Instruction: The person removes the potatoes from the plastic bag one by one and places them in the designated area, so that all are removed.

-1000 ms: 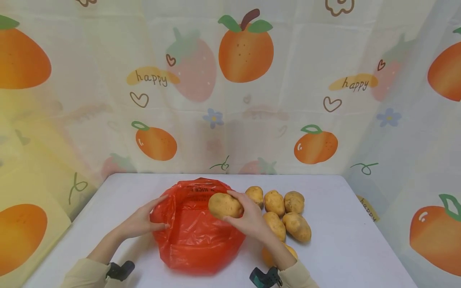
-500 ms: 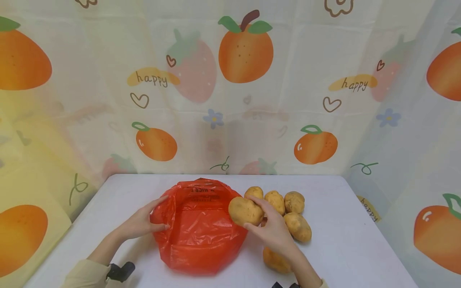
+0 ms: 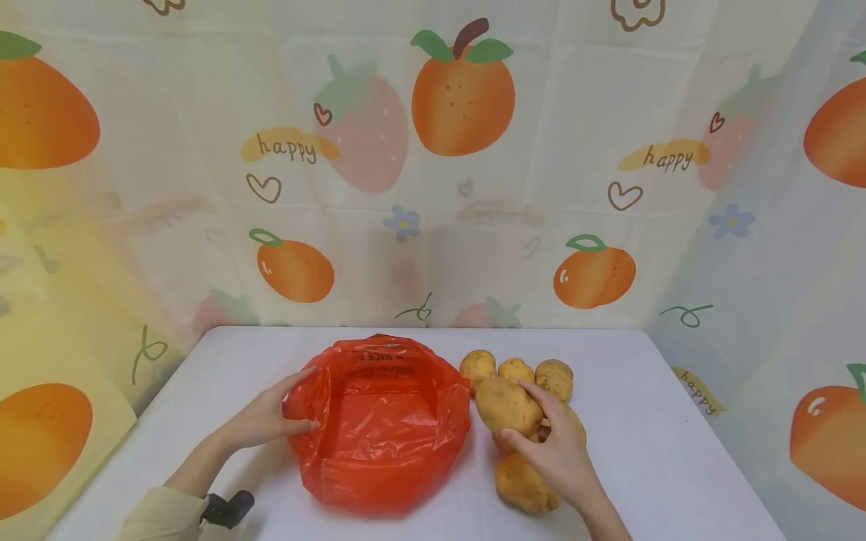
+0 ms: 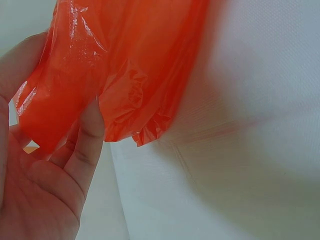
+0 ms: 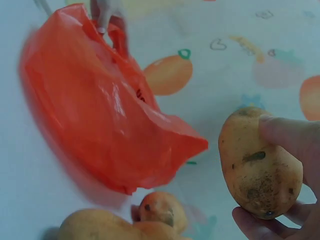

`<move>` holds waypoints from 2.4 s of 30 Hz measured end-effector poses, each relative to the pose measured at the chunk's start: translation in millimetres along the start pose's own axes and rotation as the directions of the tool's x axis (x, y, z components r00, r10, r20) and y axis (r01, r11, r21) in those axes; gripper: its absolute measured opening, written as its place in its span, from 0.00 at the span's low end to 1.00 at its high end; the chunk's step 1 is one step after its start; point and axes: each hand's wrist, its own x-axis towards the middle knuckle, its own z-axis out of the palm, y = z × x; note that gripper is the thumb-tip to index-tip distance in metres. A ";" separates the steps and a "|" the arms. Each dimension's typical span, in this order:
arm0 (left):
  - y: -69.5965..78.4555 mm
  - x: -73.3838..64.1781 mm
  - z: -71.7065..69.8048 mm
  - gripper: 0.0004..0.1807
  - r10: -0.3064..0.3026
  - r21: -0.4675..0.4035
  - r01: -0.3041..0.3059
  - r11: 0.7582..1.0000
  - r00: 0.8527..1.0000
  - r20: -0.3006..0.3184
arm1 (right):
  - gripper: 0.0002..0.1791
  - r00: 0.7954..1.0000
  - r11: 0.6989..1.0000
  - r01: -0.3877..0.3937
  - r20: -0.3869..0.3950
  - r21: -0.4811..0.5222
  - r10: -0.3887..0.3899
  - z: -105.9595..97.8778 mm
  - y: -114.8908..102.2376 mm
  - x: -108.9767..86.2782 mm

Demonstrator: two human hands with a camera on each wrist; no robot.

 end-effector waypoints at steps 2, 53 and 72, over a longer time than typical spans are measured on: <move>0.9 0.1 0.3 0.50 -0.028 -0.014 0.028 1.000 1.000 0.002 | 0.38 1.000 1.000 -0.025 -0.010 -0.010 0.025 -4.3 3.7 -3.6; -3.9 2.9 2.6 0.50 -0.047 -0.022 0.047 0.999 0.999 0.000 | 0.48 0.905 0.890 -0.425 -0.080 -0.166 0.418 -41.0 94.5 -56.4; -5.3 3.7 2.3 0.50 -0.051 -0.022 0.051 0.998 0.999 0.001 | 0.52 0.872 0.838 -0.466 0.013 -0.282 0.489 -43.1 107.1 -55.2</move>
